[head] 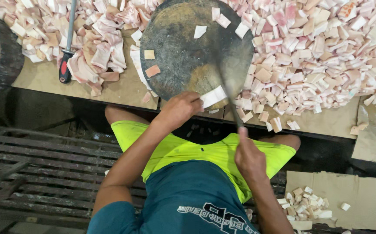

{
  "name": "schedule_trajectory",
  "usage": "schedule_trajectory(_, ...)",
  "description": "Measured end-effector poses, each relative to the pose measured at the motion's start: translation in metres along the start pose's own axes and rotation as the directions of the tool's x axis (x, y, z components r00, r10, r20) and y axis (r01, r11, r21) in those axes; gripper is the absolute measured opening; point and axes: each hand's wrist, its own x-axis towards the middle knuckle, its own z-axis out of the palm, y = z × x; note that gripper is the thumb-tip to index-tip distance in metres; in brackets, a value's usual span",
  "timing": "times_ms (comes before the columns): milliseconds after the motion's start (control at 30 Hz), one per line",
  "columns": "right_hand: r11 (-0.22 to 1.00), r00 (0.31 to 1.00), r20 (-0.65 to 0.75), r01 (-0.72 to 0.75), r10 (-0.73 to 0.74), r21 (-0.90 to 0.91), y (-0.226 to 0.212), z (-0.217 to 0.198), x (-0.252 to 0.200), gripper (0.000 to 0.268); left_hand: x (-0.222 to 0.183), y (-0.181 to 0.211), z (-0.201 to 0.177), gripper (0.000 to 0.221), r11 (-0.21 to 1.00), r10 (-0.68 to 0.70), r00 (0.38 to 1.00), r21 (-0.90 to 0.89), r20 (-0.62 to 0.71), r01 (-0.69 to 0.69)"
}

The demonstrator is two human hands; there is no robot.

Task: The person chops strips of raw animal skins into smaller pieces on a wooden block using a large cleaver, working through a large pile of skins on a table.

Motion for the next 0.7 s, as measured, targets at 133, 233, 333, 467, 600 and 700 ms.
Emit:
schedule_trajectory(133, 0.993, 0.998, -0.043, 0.047, -0.043, 0.106, 0.002, -0.007, 0.007, 0.061, 0.002, -0.002, 0.002, 0.014, 0.997, 0.059, 0.998, 0.047, -0.015, -0.058)
schedule_trajectory(233, 0.979, 0.984, -0.176, 0.034, 0.002, 0.203, 0.006, -0.028, -0.003, 0.057, -0.001, -0.001, 0.009, 0.014, 0.996, 0.071, 0.997, 0.059, -0.043, -0.068)
schedule_trajectory(333, 0.977, 0.94, -0.342, 0.071, 0.002, 0.202, 0.008, -0.033, -0.011, 0.057, -0.002, -0.002, 0.018, 0.014, 0.997, 0.048, 0.997, 0.06, -0.063, -0.045)
schedule_trajectory(467, 0.992, 0.98, -0.175, 0.103, -0.089, 0.074, 0.002, -0.003, -0.002, 0.061, 0.0, -0.002, 0.021, 0.015, 0.993, 0.081, 0.991, 0.093, -0.105, -0.071)
schedule_trajectory(600, 0.998, 0.997, 0.078, -0.012, 0.007, 0.064, 0.002, 0.006, 0.001, 0.065, 0.004, -0.002, 0.024, 0.014, 0.995, 0.039, 0.997, 0.092, -0.067, -0.032)
schedule_trajectory(700, 0.972, 0.995, -0.102, 0.002, 0.023, 0.235, 0.009, -0.012, -0.009, 0.061, 0.0, 0.0, 0.026, 0.013, 0.996, 0.01, 0.997, 0.091, -0.073, -0.003)
